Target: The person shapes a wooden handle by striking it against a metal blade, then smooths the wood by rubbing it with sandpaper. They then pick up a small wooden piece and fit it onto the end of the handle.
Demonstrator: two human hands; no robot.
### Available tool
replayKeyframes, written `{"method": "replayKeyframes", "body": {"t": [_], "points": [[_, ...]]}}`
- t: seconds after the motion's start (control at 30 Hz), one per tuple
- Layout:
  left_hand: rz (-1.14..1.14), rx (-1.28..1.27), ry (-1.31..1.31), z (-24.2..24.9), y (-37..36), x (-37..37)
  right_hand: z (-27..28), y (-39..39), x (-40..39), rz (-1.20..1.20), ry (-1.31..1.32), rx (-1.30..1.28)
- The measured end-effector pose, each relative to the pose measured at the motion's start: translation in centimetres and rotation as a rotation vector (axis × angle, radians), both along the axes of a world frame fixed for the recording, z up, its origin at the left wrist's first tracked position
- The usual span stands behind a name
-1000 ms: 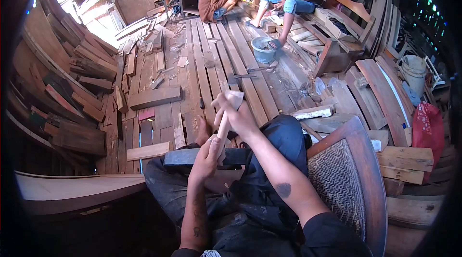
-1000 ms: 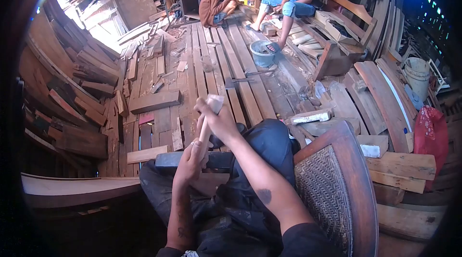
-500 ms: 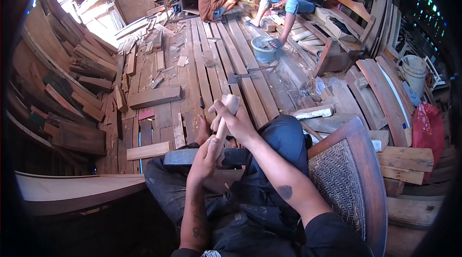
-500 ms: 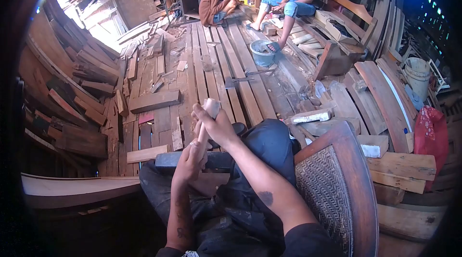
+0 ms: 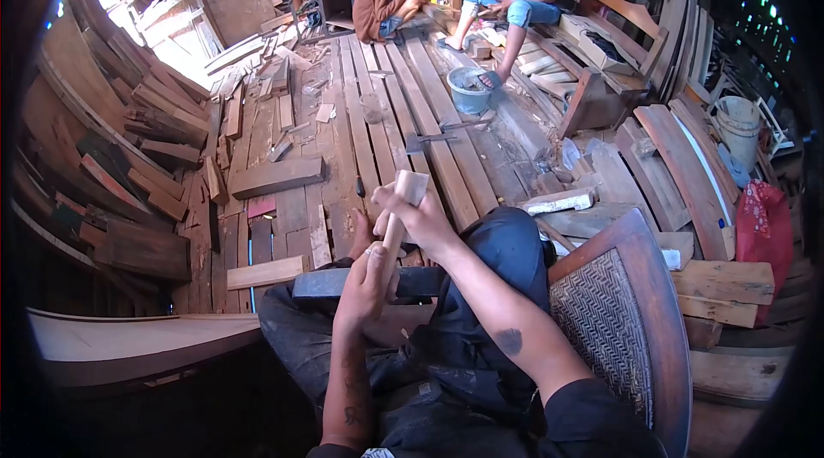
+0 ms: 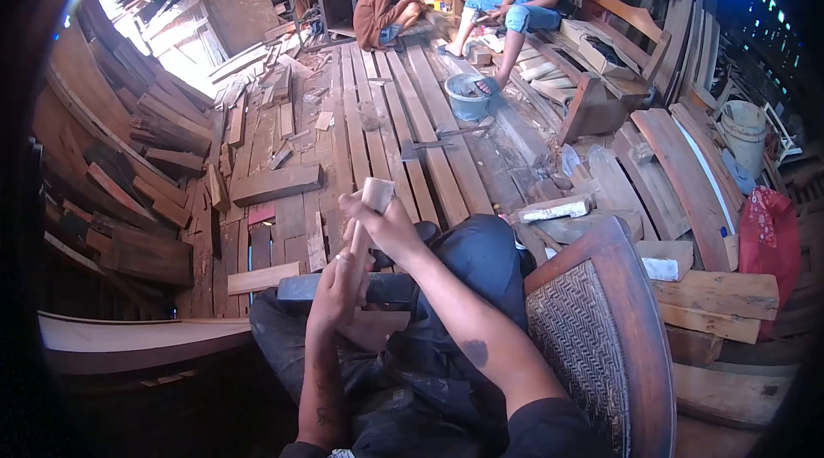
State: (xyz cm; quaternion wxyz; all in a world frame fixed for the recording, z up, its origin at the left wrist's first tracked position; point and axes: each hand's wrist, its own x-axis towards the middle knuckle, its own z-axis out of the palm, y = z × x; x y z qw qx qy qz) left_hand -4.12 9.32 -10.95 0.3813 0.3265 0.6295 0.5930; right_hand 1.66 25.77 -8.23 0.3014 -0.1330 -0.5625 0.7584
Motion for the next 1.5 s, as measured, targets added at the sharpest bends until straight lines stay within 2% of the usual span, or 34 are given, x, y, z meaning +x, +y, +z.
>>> {"method": "replayKeyframes", "body": {"t": [0.03, 0.17, 0.3, 0.4, 0.43, 0.57, 0.67, 0.7, 0.73, 0.83, 0.93, 0.97, 1.0, 1.07, 1.17, 1.27, 1.4, 1.43, 1.5], "points": [[-0.009, 0.006, -0.013, 0.2, -0.1, 0.0, 0.4, 0.1, 0.4, -0.006, -0.024, 0.030], [-0.024, -0.029, 0.043, 0.9, -0.2, 0.3, 0.5, 2.4, 0.1, -0.096, -0.004, -0.166], [-0.049, -0.020, 0.045, 0.4, -0.4, -0.5, 0.2, 0.1, 0.4, 0.012, -0.017, 0.080], [-0.052, -0.054, 0.047, 0.3, -0.4, -0.2, 1.6, 1.8, 0.5, -0.068, -0.025, -0.180], [-0.058, -0.067, 0.063, 0.8, -0.2, 0.0, 0.8, 2.5, -0.5, -0.168, 0.078, -0.172], [-0.063, -0.039, 0.027, 0.2, -0.2, -0.7, -0.3, -0.2, 0.5, -0.003, -0.024, -0.023], [-0.079, -0.034, 0.015, 0.5, -0.3, 0.0, 1.1, 1.4, 0.5, -0.036, 0.015, -0.082], [-0.082, -0.029, 0.036, 1.1, 0.0, 0.0, 1.6, 1.9, 0.3, -0.054, 0.035, -0.238], [-0.080, -0.027, 0.031, 1.2, -0.1, -0.1, 1.3, 2.1, 0.0, -0.080, 0.035, -0.184], [-0.074, -0.033, 0.017, 1.0, -0.4, -0.3, 0.5, 0.1, 0.6, 0.082, -0.010, -0.094], [-0.062, -0.011, 0.035, 1.2, -0.1, 0.0, 0.7, 0.9, 0.3, -0.008, 0.057, 0.040], [-0.072, -0.023, 0.029, 1.0, -0.2, 0.1, 1.1, 1.0, 0.4, -0.060, 0.046, -0.156], [-0.081, -0.031, 0.028, 0.7, -0.1, 0.0, 1.0, 1.6, 0.4, -0.051, 0.042, -0.247], [-0.079, -0.024, 0.009, 0.8, 0.0, -0.4, 0.2, 1.0, 0.6, -0.065, -0.026, -0.137], [-0.083, -0.013, -0.033, 0.3, -0.5, -0.1, 0.4, 0.2, 1.4, 0.094, -0.062, 0.022], [-0.126, -0.012, 0.017, 0.5, -0.5, -0.6, 1.1, 1.8, 0.9, -0.039, 0.040, -0.214], [-0.035, 0.012, -0.013, 0.3, -0.4, -0.3, -0.5, 0.5, 0.9, 0.088, 0.010, 0.001], [-0.038, -0.006, -0.033, 0.1, -0.6, -0.5, -0.6, 0.0, 0.9, 0.045, -0.052, 0.203], [-0.053, 0.007, -0.023, 0.3, -0.5, -0.3, 0.5, 1.2, 1.4, 0.056, 0.018, -0.053]]}}
